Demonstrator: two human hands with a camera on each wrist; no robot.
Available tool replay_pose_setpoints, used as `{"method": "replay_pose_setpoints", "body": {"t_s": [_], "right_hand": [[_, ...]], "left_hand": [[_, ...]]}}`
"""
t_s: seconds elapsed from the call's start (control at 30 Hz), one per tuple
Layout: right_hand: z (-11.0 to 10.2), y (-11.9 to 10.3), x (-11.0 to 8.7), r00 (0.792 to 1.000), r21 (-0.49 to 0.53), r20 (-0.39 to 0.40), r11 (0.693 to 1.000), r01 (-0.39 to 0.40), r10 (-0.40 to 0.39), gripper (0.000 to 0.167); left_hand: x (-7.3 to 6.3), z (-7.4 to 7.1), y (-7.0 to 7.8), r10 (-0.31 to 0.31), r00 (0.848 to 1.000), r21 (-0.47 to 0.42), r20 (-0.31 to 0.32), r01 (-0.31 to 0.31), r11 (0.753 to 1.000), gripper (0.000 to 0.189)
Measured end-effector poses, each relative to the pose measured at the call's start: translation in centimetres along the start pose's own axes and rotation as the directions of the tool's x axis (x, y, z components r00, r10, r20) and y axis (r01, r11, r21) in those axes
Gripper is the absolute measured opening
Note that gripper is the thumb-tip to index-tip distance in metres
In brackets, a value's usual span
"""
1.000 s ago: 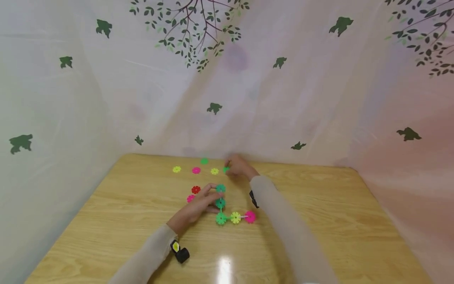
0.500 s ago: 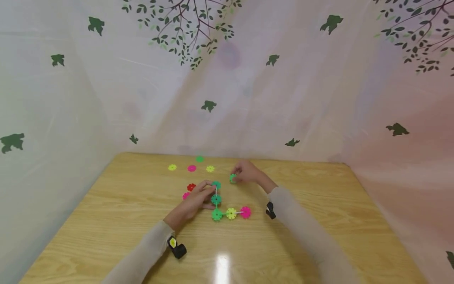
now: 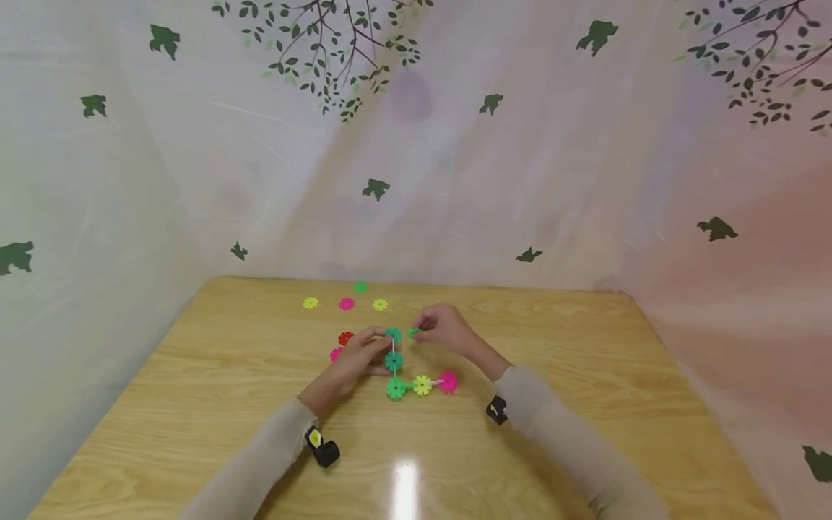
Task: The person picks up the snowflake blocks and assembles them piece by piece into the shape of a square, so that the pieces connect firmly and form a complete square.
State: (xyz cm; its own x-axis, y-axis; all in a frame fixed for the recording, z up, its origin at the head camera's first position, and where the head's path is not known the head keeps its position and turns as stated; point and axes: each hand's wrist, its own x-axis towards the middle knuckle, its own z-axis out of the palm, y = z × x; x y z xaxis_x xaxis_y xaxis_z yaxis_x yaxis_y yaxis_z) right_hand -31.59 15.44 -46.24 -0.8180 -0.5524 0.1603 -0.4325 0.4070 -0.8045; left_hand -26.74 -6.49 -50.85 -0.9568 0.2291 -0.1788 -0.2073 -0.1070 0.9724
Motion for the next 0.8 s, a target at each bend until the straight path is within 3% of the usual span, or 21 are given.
{"method": "replay_pose_setpoints", "body": {"t_s": [0.33, 0.8], "right_hand": [[1.2, -0.1, 0.0, 0.999, 0.043, -0.032, 0.999, 0.024, -0.023, 0.006], [1.2, -0.8, -0.2, 1.0, 0.031, 0.026, 0.999, 0.012, -0.013, 0.006]], "left_hand": [[0.1, -0.3, 0.0, -0.001, 1.0, -0.014, -0.001, 0.001, 1.0, 0.026], [-0.2, -0.2, 0.2, -0.004, 1.0, 0.012, 0.001, 0.004, 1.0, 0.013]]}}
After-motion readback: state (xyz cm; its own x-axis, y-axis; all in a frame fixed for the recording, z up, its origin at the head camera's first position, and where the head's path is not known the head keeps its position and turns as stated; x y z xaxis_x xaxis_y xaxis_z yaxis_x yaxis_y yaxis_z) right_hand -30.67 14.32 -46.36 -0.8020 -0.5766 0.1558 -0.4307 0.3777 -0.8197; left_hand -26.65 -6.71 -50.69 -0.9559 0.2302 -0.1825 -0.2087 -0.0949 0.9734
